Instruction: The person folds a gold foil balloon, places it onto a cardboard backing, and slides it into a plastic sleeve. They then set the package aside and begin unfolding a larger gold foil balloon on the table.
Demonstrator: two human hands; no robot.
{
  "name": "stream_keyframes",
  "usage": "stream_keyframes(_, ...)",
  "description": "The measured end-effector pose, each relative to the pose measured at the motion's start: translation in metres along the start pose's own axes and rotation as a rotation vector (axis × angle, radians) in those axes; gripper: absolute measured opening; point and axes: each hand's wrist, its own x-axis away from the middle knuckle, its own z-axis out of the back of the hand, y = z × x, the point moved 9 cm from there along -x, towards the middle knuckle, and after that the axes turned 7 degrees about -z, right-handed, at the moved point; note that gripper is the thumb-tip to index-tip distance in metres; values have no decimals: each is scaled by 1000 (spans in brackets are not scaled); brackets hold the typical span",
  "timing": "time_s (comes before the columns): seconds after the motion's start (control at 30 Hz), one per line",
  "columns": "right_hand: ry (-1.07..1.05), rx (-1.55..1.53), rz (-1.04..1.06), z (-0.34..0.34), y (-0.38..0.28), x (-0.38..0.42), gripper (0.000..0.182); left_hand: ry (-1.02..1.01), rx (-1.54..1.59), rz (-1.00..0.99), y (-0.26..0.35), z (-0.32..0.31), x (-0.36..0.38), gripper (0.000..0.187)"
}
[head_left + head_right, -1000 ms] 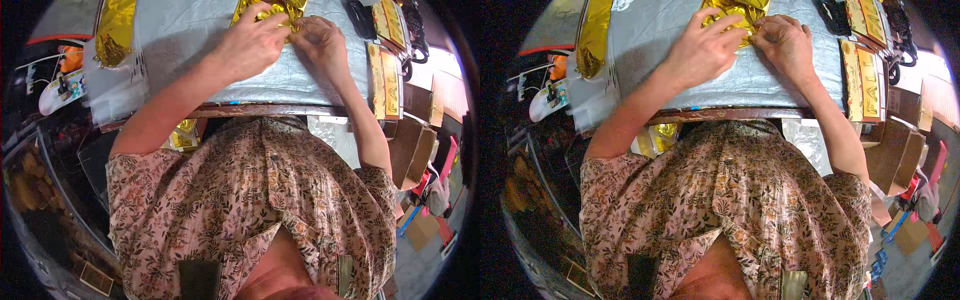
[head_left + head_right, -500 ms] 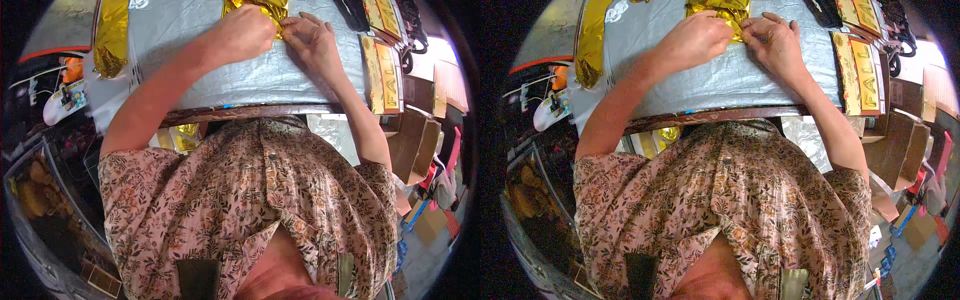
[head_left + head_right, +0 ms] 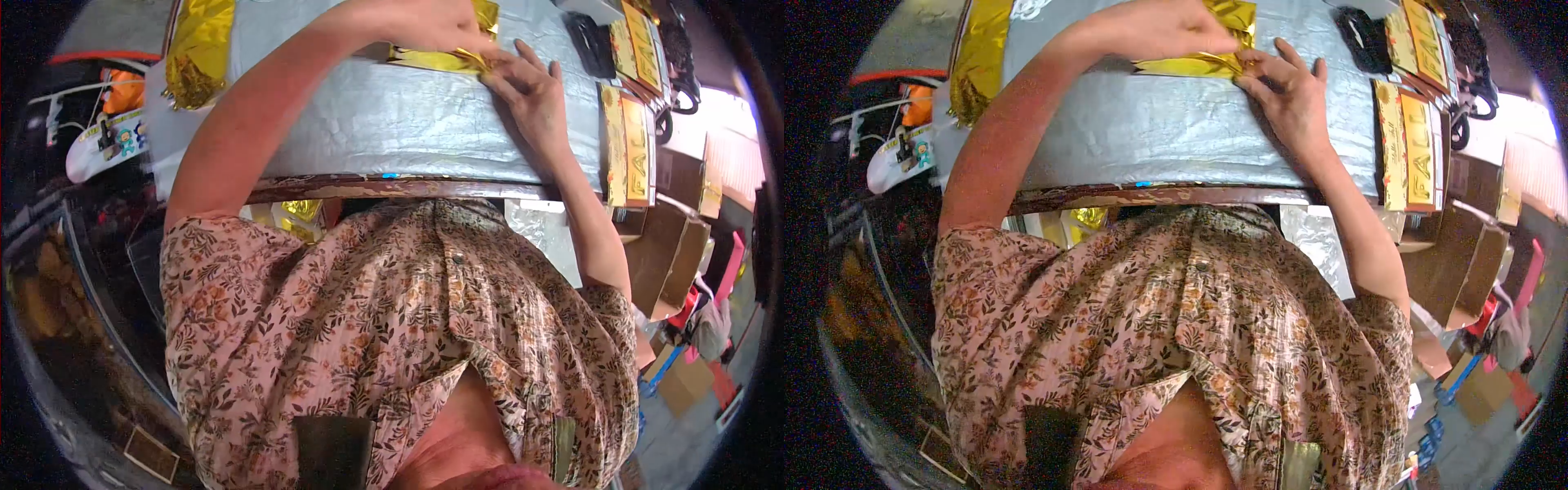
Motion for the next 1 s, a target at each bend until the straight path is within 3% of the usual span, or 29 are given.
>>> stream_keyframes(0.03, -10, -1, 16, 0, -1, 2, 13, 14, 3, 13, -6, 2, 12, 36)
stream_keyframes(0.1, -22, -18, 6, -1, 0, 1, 14, 411, 486, -106, -24, 31, 48, 43)
stream_keyframes(0.13, -49, -29, -12, -2, -1, 1, 13, 320, 724, 107, -74, 10, 49, 45)
stream_keyframes(0.17, -60, -37, -20, -1, -3, 2, 12, 340, 733, 115, -89, -7, 61, 45)
stream_keyframes(0.23, -72, -97, -30, -2, 0, 1, 10, 539, 425, -206, -78, -9, 89, 21)
stream_keyframes(0.27, -89, -92, -18, -5, -1, 1, 10, 525, 156, -223, -72, -16, 100, 29)
stream_keyframes(0.37, -84, -184, -40, -2, 3, 1, 5, 648, 38, -201, -67, -31, 103, 38)
stream_keyframes(0.6, -130, -66, -69, 0, -4, -2, 13, 757, 45, -183, -80, -34, 95, 27)
stream_keyframes(0.83, -95, -141, -108, 2, 1, -2, 10, 755, 74, -102, -87, -36, 89, 24)
stream_keyframes(1.0, -99, -109, -111, 2, -5, -3, 14, 595, 81, 29, -92, -36, 80, 27)
